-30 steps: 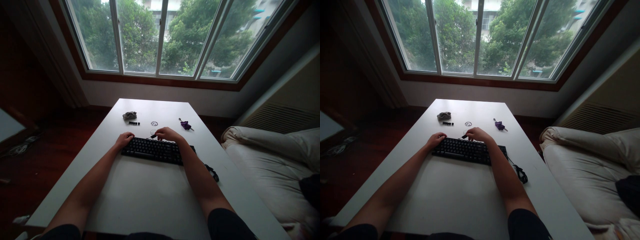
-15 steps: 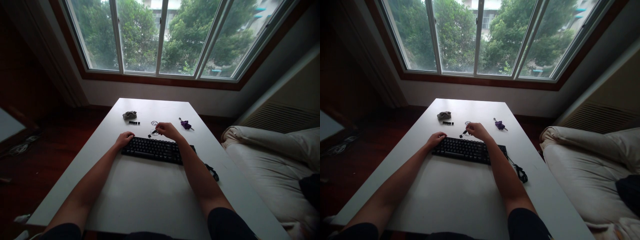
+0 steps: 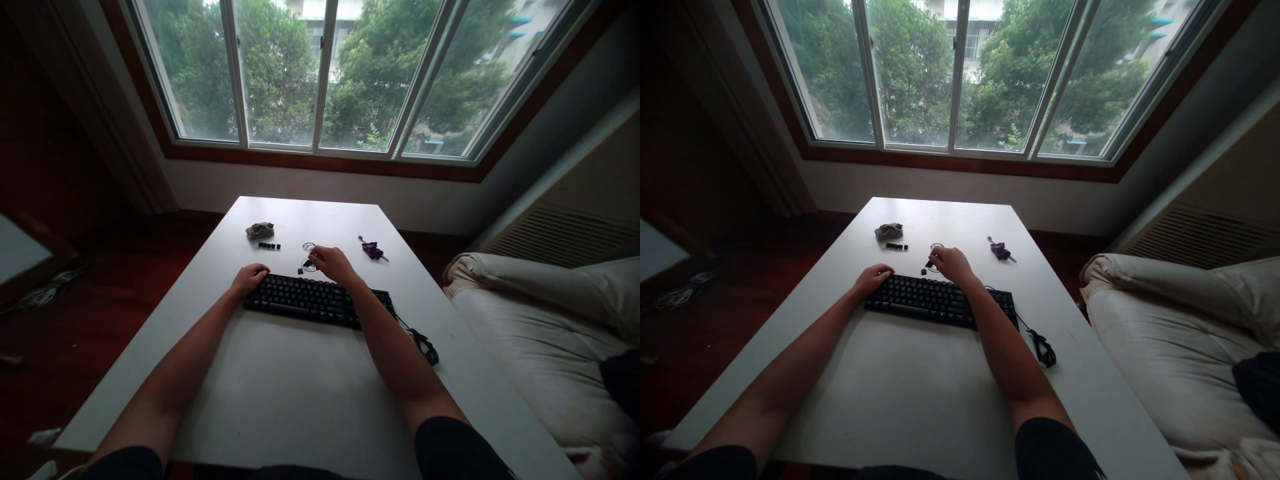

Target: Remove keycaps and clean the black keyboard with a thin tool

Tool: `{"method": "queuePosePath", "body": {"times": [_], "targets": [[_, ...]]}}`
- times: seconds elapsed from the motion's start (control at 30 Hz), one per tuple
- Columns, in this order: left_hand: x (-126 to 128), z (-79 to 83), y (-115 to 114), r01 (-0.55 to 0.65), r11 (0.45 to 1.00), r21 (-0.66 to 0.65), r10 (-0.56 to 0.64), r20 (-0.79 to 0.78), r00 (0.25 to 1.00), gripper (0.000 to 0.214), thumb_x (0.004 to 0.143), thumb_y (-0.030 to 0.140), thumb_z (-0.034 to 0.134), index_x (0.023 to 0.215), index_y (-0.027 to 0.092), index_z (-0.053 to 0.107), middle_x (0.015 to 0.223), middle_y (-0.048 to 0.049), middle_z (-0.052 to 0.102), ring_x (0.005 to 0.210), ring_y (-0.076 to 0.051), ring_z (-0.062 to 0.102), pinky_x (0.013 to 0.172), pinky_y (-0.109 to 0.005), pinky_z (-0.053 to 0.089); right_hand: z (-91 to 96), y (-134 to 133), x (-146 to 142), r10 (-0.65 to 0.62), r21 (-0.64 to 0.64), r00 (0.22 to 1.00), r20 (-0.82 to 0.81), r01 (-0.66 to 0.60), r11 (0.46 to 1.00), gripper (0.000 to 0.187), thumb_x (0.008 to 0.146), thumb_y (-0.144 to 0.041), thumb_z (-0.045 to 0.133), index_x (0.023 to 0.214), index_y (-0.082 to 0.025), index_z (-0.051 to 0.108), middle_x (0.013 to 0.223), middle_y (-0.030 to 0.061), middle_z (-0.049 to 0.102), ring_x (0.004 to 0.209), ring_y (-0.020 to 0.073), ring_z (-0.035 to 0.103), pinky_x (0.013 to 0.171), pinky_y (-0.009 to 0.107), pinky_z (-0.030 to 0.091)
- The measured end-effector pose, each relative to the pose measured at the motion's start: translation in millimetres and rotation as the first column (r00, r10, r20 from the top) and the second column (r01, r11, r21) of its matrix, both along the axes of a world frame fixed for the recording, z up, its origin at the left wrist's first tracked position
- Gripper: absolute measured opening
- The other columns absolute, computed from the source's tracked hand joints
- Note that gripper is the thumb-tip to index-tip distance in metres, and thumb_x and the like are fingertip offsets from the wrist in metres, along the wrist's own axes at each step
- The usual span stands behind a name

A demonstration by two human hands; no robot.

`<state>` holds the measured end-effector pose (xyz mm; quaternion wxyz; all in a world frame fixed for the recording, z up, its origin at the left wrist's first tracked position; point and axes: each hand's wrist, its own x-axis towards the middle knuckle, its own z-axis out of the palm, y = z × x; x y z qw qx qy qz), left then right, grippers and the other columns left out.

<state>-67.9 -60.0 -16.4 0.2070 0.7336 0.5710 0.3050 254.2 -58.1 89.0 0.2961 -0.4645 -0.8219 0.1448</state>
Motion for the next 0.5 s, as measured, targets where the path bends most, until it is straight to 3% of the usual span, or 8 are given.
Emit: {"method": "queuePosePath", "body": {"times": [0.1,0.33,0.5], "targets": [[1,2.1,0,-0.011,1.0,-0.026,0.012,0.011,1.0,0.029,0.089,0.037,0.054,0.1,0.026,0.079,0.109,-0.0024,0.077,0.106,-0.024,0.068,0.099,-0.035,0.051,-1.6,-2,-3,0.009,0.005,0.997,-0.074,-0.009,1.0,0.019,0.097,-0.037,0.058,0.095,-0.024,0.073,0.069,-0.0008,0.073,0.066,0.0168,0.067,0.068,0.026,0.045],[8,8.2,-3,-0.031,0.999,-0.038,0.036,0.131,0.991,0.031,0.09,0.04,0.054,0.106,0.025,0.076,0.113,-0.0033,0.077,0.1,-0.022,0.069,0.092,-0.034,0.054,-21.9,-1,-23,0.162,-0.111,0.94,-0.301,-0.203,0.973,0.025,0.096,-0.039,0.06,0.103,-0.022,0.076,0.075,0.0008,0.076,0.068,0.0166,0.073,0.072,0.028,0.054],[17,10.3,-6,0.105,0.994,0.006,-0.104,0.231,0.967,0.04,0.089,0.039,0.058,0.125,0.023,0.068,0.115,-0.0048,0.075,0.1,-0.02,0.07,0.09,-0.033,0.055,-31.4,-5,-35,0.197,-0.136,0.911,-0.362,-0.261,0.956,0.029,0.097,-0.04,0.059,0.111,-0.021,0.076,0.082,0.0022,0.078,0.075,0.0166,0.075,0.077,0.029,0.056]]}}
